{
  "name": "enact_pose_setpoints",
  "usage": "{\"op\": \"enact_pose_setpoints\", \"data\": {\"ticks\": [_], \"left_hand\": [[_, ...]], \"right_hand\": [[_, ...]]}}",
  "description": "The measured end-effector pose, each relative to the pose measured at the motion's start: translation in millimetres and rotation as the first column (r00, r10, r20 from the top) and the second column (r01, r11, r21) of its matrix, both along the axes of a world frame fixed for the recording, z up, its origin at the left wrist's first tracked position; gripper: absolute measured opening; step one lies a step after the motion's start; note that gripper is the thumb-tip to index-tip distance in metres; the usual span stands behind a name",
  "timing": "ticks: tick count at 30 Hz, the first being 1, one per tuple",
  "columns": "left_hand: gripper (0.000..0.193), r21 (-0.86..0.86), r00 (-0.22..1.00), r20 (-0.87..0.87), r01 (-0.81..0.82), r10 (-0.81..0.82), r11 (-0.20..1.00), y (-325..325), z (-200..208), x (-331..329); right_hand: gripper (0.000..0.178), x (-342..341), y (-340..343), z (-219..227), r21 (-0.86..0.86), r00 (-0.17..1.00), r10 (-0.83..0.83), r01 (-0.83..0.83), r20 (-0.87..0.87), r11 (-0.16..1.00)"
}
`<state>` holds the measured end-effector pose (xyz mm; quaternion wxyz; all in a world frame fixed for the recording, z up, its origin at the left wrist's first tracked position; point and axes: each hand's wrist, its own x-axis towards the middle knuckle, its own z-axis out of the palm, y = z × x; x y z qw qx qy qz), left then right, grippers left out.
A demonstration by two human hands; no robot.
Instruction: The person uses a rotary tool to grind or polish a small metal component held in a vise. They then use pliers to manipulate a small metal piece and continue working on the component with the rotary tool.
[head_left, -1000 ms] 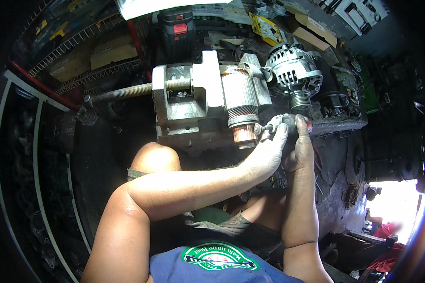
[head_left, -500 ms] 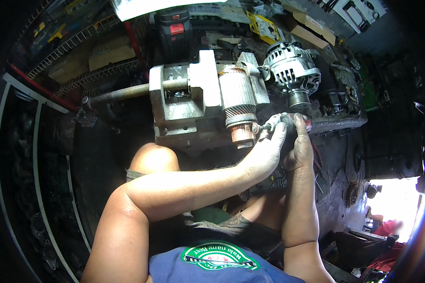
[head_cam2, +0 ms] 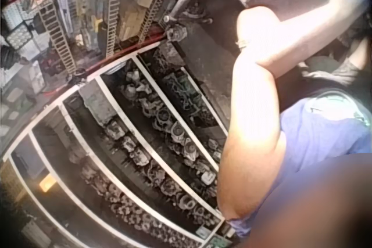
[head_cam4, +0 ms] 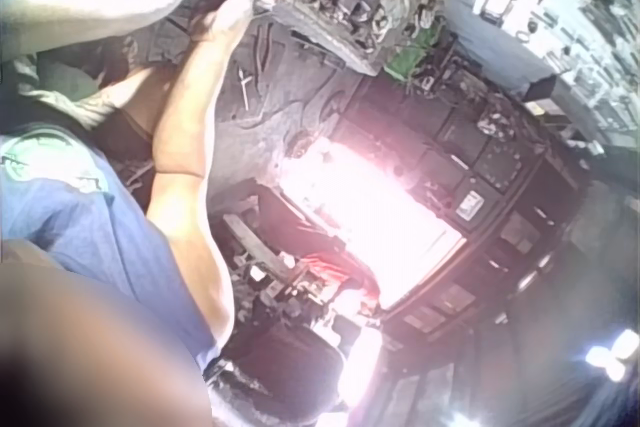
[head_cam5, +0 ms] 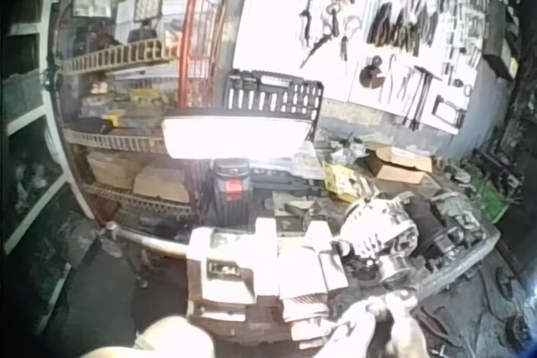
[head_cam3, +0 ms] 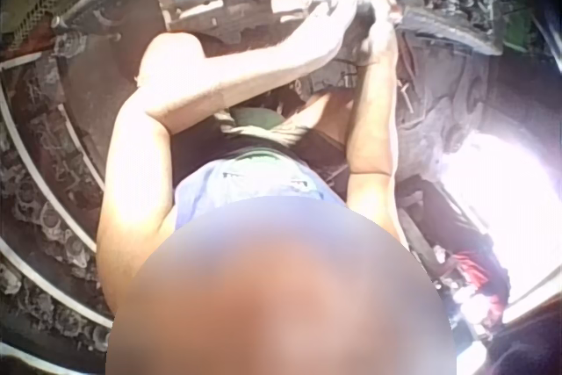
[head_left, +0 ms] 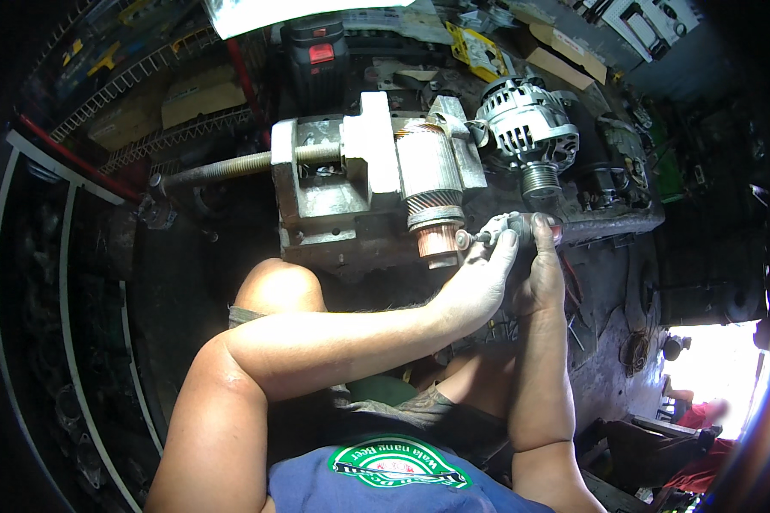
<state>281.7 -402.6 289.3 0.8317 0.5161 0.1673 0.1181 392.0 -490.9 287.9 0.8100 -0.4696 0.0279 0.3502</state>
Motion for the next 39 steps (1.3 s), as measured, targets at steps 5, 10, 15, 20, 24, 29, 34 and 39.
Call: {"op": "enact_pose_setpoints", "data": {"ticks": [5,10,15,20,24,29,34,39], "left_hand": [[0.064,0.038,0.999,-0.024,0.021,-0.020,0.999,-2.4,2.3,-4.8],[0.061,0.050,0.998,-0.059,0.007,-0.004,0.999,-3.5,-0.9,-3.5],[0.058,-0.091,0.999,0.051,0.018,-0.013,0.996,-2.0,-8.3,4.9],[0.058,0.040,1.000,-0.003,-0.007,0.007,0.999,-5.3,-9.4,0.2],[0.059,0.050,1.000,-0.011,-0.003,0.004,0.999,-4.5,-6.0,-1.7],[0.062,0.066,0.999,0.032,0.010,-0.012,0.998,-0.5,-3.4,-0.6],[0.070,0.068,0.997,-0.015,0.073,-0.073,0.995,-2.1,-5.2,-4.3],[0.059,0.064,1.000,-0.008,0.025,-0.024,0.998,-3.6,-8.8,-0.6]], "right_hand": [[0.037,-0.3,-6.7,-3.0,0.034,0.999,0.030,-0.029,-0.022,0.999],[0.037,-0.3,-8.0,-5.4,0.019,1.000,0.021,-0.021,-0.015,1.000],[0.038,-0.3,-1.7,-3.3,0.003,1.000,-0.025,0.025,0.006,1.000],[0.037,-7.0,-4.3,1.3,0.008,0.999,-0.020,0.020,-0.026,1.000],[0.038,-7.5,-2.8,0.9,-0.029,0.999,-0.051,0.051,-0.007,0.998],[0.038,-5.7,-3.7,2.2,-0.011,1.000,0.003,-0.003,0.001,1.000],[0.039,-7.8,-4.7,-1.2,-0.018,0.997,-0.074,0.074,-0.011,0.997],[0.039,-6.3,-2.7,-0.2,-0.030,0.999,-0.031,0.030,-0.033,0.999]]}}
